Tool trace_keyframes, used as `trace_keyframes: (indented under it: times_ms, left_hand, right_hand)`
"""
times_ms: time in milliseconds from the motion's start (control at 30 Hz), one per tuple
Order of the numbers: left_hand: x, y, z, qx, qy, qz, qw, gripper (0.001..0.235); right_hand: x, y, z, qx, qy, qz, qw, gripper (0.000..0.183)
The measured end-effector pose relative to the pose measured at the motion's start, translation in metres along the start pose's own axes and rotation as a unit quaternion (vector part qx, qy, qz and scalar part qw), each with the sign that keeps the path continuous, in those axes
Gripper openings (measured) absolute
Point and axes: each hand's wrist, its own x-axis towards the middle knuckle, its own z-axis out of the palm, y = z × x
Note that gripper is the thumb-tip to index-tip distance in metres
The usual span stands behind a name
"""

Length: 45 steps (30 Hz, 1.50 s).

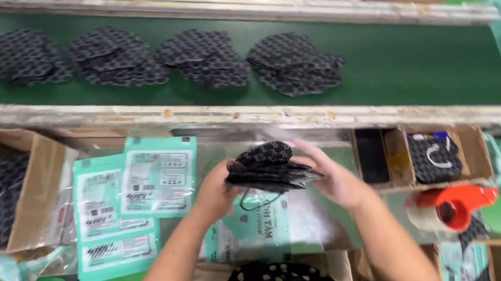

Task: Packing face masks into plastic bags at a factory workstation.

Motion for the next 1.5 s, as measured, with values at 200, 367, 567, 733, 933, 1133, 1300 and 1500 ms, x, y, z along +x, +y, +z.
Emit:
trace_keyframes:
  times_ms: [200, 367, 567, 733, 933, 1133, 1300, 1500]
  left_hand:
    - [-0.006, 0.036, 0.001, 0.207, 0.02, 0.135, 0.969, 0.126]
    - [-0.011, 0.034, -0.004, 0.118, -0.066, 0.121, 0.983, 0.107]
    - [-0.011, -0.01, -0.009, 0.166, -0.021, 0.151, 0.974, 0.064]
    - [0.022, -0.056, -0.097, 0.361, 0.244, 0.03, 0.899, 0.021]
    - [0.033, -0.066, -0.153, 0.407, 0.28, -0.045, 0.868, 0.024]
    - [0.023, -0.068, -0.109, 0.387, 0.205, 0.003, 0.899, 0.024]
    - [0.007, -0.017, -0.043, 0.365, 0.094, 0.102, 0.921, 0.015]
    - [0.004, 0.002, -0.034, 0.396, 0.0, 0.336, 0.855, 0.021]
  right_hand:
    - [0.024, 0.085, 0.061, -0.26, 0.097, -0.194, 0.941, 0.118]
    - [0.044, 0.083, 0.077, -0.102, 0.171, -0.206, 0.958, 0.129]
    - [0.037, 0.141, 0.039, -0.253, 0.221, -0.145, 0.931, 0.059]
    - [0.037, 0.121, 0.043, -0.306, 0.261, -0.101, 0.91, 0.042]
    - [0.048, 0.097, 0.042, -0.512, 0.23, -0.116, 0.82, 0.044]
    - [0.05, 0.111, 0.048, -0.397, 0.328, -0.034, 0.856, 0.038]
    - [0.057, 0.074, 0.065, 0.007, 0.225, 0.055, 0.973, 0.042]
    - [0.07, 0.088, 0.053, -0.042, 0.455, 0.21, 0.865, 0.032]
